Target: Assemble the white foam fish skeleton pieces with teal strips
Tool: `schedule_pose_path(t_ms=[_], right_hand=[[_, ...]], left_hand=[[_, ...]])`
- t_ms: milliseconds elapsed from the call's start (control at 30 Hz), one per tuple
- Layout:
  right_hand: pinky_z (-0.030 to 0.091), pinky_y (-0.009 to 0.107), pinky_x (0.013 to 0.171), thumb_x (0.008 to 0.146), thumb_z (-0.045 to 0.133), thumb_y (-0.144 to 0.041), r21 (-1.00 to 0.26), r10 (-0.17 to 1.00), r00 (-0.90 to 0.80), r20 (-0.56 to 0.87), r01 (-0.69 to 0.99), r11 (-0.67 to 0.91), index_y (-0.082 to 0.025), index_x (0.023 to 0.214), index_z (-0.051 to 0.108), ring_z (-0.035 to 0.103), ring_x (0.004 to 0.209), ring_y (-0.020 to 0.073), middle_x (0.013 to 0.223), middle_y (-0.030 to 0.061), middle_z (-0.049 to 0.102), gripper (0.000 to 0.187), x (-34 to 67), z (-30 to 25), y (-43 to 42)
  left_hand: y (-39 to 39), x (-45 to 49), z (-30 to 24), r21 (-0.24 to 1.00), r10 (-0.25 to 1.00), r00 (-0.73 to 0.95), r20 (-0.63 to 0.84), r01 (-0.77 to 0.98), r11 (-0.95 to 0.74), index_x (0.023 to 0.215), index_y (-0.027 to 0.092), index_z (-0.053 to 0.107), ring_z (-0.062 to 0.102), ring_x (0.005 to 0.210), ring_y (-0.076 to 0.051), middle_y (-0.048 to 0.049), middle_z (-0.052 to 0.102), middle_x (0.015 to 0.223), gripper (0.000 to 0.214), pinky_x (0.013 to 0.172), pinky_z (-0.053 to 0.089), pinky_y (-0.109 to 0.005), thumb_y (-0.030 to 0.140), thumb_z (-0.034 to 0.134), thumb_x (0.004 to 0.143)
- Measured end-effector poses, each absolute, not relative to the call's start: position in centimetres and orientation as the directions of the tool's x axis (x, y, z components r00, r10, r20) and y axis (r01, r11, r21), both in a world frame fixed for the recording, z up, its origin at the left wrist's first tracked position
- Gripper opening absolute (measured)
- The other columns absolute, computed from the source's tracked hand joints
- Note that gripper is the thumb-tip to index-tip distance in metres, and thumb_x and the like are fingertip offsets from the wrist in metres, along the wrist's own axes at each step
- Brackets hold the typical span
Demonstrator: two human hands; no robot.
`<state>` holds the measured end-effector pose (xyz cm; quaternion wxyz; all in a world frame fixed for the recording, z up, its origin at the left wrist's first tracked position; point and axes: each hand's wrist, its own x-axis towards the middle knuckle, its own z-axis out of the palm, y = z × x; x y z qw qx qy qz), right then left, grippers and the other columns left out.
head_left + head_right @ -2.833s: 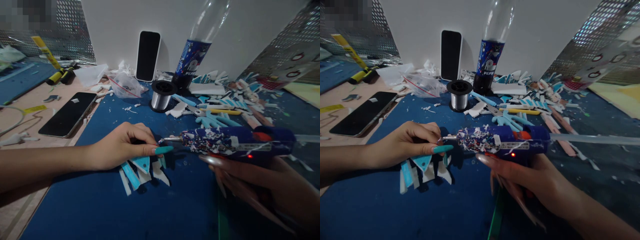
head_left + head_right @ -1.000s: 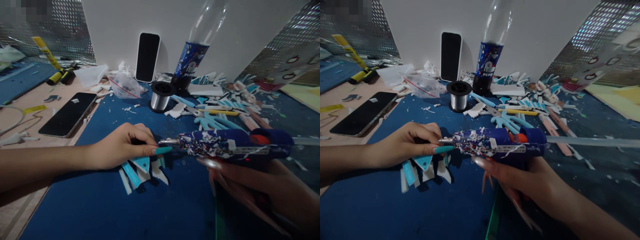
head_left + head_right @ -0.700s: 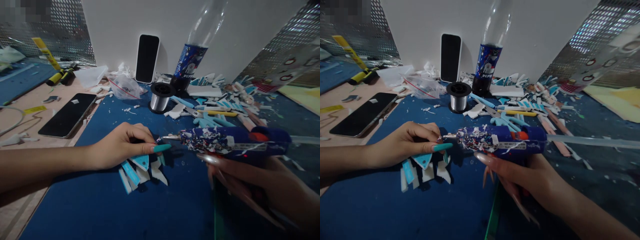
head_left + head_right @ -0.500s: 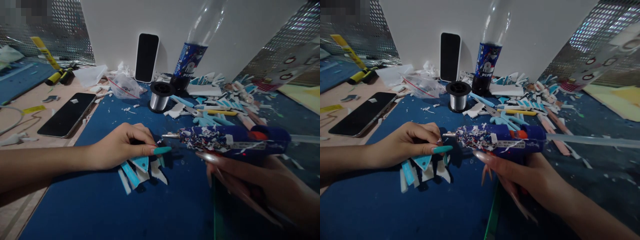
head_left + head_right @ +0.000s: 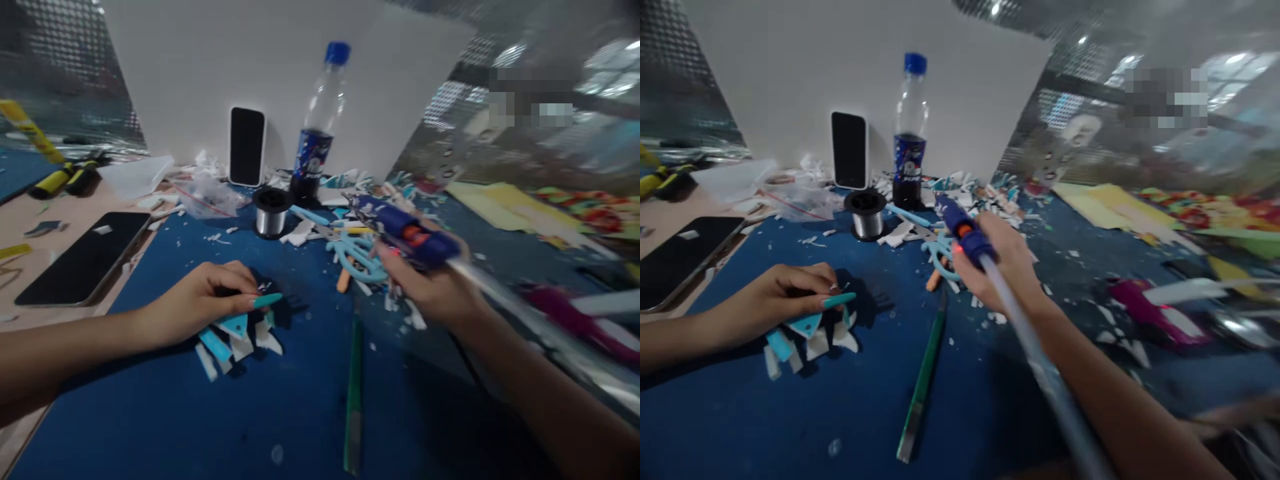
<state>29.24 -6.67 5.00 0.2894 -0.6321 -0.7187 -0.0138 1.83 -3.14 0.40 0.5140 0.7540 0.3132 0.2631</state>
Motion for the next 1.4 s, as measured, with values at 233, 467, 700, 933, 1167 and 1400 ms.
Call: schedule_pose_path(t_ms=[233,467,700,933,1167,1400], right_hand=[[0.041,0.035,0.063,0.067,0.054,-0.027,0.116,0.947,-0.011,0.321,0.993,-0.028,-0.014,0.091,0.044,0.054,0.08,0.0278,0.099,0.0163,0.05,0.029,34.9,5.7,-8.5],[0.043,0.037,0.06,0.075,0.054,-0.034,0.239,0.945,0.241,0.22,0.926,-0.292,-0.003,0.105,0.046,0.058,0.079,0.032,0.104,0.0218,0.05,0.043,40.9,3.7,-9.6],[0.05,0.038,0.077,0.088,0.053,-0.033,0.118,0.912,0.375,0.164,0.911,-0.396,-0.015,0.116,0.051,0.057,0.093,0.0195,0.114,0.009,0.054,0.033,43.8,3.7,-9.5],[0.044,0.046,0.087,0.087,0.055,-0.032,-0.112,0.907,0.298,0.299,0.954,-0.277,-0.015,0.115,0.052,0.052,0.106,0.024,0.121,0.0101,0.051,0.033,40.2,6.7,-10.0],[0.043,0.028,0.057,0.094,0.032,-0.041,-0.556,0.972,-0.136,0.192,0.801,0.222,-0.019,0.06,0.047,0.053,0.052,0.0129,0.058,0.0026,0.058,0.044,27.5,6.7,-9.0],[0.035,0.024,0.052,0.093,0.034,-0.044,-0.784,0.901,-0.388,0.195,0.49,0.381,-0.019,0.066,0.043,0.042,0.05,0.0092,0.056,-0.0027,0.048,0.037,20.3,3.6,-6.8]], left_hand=[[-3.4,1.8,0.1,0.911,0.756,0.654,-0.017,0.323,-0.258,0.066,0.018,0.069,0.053,0.069,-0.012,-0.0035,0.058,0.074,0.023,0.059,0.043,-0.02,0.034,0.058,0.079],[-3.5,1.8,0.1,0.877,0.754,0.656,0.014,0.354,-0.324,0.065,0.02,0.07,0.053,0.068,-0.013,-0.005,0.06,0.076,0.025,0.061,0.043,-0.022,0.036,0.056,0.078],[-3.5,1.8,0.2,0.887,0.764,0.645,0.04,0.329,-0.324,0.068,0.022,0.071,0.055,0.07,-0.014,-0.0033,0.062,0.075,0.02,0.062,0.045,-0.021,0.038,0.061,0.075],[-3.8,2.0,0.5,0.951,0.78,0.618,0.095,0.175,-0.255,0.064,0.018,0.071,0.054,0.067,-0.01,-0.0022,0.06,0.071,0.017,0.063,0.044,-0.021,0.032,0.066,0.073],[-3.5,1.6,0.3,0.979,0.726,0.669,0.158,-0.009,-0.204,0.067,0.02,0.073,0.054,0.069,-0.009,-0.0012,0.06,0.071,0.01,0.065,0.044,-0.02,0.026,0.067,0.073],[-3.2,1.5,0.0,0.976,0.678,0.703,0.216,-0.146,-0.16,0.069,0.02,0.073,0.055,0.07,-0.008,-0.0001,0.061,0.073,0.008,0.067,0.044,-0.02,0.024,0.068,0.074]])
